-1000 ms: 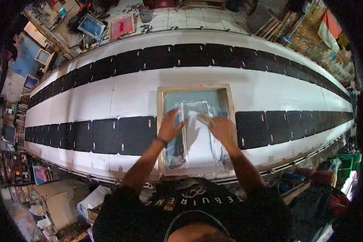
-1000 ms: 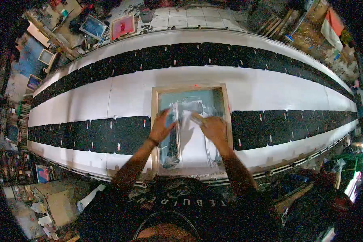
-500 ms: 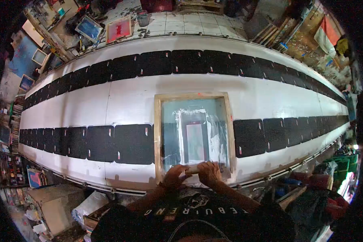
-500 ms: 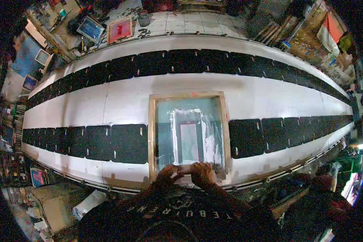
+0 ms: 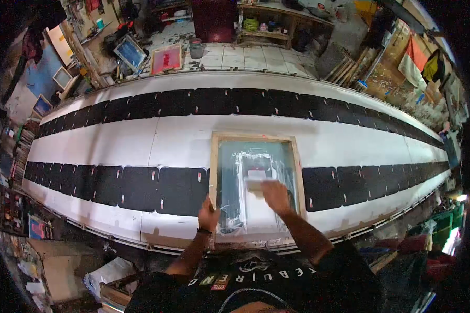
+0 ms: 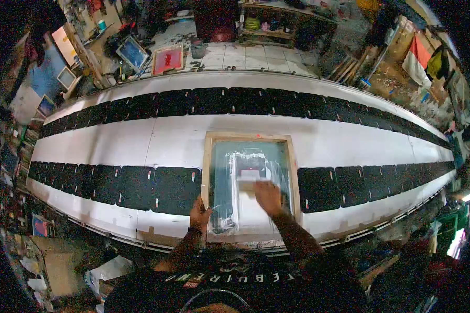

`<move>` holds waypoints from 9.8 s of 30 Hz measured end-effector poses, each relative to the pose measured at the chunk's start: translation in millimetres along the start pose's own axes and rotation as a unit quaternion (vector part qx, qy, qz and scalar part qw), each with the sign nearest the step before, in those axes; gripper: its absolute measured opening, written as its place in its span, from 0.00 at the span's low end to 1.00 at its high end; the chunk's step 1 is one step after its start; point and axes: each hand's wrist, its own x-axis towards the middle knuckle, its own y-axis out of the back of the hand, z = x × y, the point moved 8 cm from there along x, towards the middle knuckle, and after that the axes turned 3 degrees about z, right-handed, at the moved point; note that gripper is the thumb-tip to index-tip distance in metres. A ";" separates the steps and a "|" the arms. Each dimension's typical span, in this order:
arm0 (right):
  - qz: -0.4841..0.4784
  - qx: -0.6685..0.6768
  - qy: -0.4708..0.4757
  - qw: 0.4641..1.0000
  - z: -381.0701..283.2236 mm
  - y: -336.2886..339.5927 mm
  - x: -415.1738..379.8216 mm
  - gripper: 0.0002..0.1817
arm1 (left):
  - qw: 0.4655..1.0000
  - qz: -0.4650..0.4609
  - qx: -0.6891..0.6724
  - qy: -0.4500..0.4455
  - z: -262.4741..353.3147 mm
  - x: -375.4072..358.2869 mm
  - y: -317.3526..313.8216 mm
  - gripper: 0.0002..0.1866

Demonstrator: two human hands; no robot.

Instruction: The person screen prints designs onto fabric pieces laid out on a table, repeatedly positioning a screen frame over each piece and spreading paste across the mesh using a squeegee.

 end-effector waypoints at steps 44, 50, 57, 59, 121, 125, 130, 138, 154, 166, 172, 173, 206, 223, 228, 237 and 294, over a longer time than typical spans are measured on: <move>-0.067 -0.041 0.005 0.997 259.2 20.0 39.8 0.12 | 0.847 -0.294 0.388 -0.216 95.8 118.4 -412.3 0.27; -0.122 -0.005 0.012 0.992 197.3 30.0 -182.7 0.17 | 0.902 -0.323 0.270 -0.092 83.6 -110.8 -352.9 0.29; -0.083 0.147 0.033 0.985 189.1 81.5 -220.9 0.16 | 0.923 -0.005 0.346 -0.171 74.3 -78.9 -262.6 0.34; -0.124 0.131 0.019 0.983 187.5 72.8 -247.4 0.17 | 0.882 0.128 0.412 -0.188 78.3 -67.6 -234.5 0.34; -0.083 0.104 0.016 0.991 414.9 130.8 -300.5 0.14 | 0.933 -0.223 0.264 -0.101 118.1 -165.4 -551.9 0.33; -0.094 0.094 0.063 0.989 415.9 103.2 -355.4 0.15 | 0.901 0.097 0.408 -0.112 80.9 -128.3 -475.2 0.36; -0.126 0.140 0.026 0.982 444.8 76.1 -276.2 0.23 | 0.995 0.040 0.061 0.064 -9.8 -115.5 -469.5 0.40; -0.005 0.140 -0.169 0.976 509.8 109.3 -137.5 0.14 | 0.972 -0.024 0.231 0.023 17.3 -115.2 -480.1 0.44; 0.058 0.616 -0.466 0.632 869.6 77.2 -391.1 0.13 | 0.968 0.007 0.248 0.040 60.4 -172.3 -729.4 0.38; 0.161 0.007 -0.256 0.953 789.2 151.2 -368.8 0.23 | 0.876 0.036 0.435 -0.203 129.7 -152.2 -749.0 0.43; -0.137 0.088 -0.056 0.985 733.0 135.4 -109.2 0.16 | 0.888 -0.179 0.284 -0.313 244.6 -8.8 -868.4 0.41; -0.140 0.089 -0.054 0.985 735.4 115.9 -98.6 0.16 | 0.889 -0.216 0.326 -0.236 226.2 13.6 -878.7 0.38; -0.065 0.138 -0.214 0.965 737.2 167.5 -216.3 0.19 | 0.981 0.081 0.143 -0.102 -28.8 -163.2 -713.7 0.38; 0.172 0.617 -0.415 0.646 1106.2 120.3 -498.8 0.17 | 0.976 0.035 0.211 -0.051 117.7 -243.9 -961.3 0.34; 0.160 0.610 -0.430 0.646 1078.8 138.4 -506.3 0.26 | 0.907 0.024 0.411 -0.091 112.6 -240.1 -959.1 0.37; -0.084 0.073 -0.080 0.991 969.3 198.3 -218.8 0.18 | 0.888 -0.179 0.297 -0.302 277.3 -79.1 -1105.5 0.35; 0.190 0.583 -0.390 0.687 1323.3 151.3 -590.8 0.28 | 0.920 0.046 0.352 -0.167 147.8 -302.4 -1195.5 0.35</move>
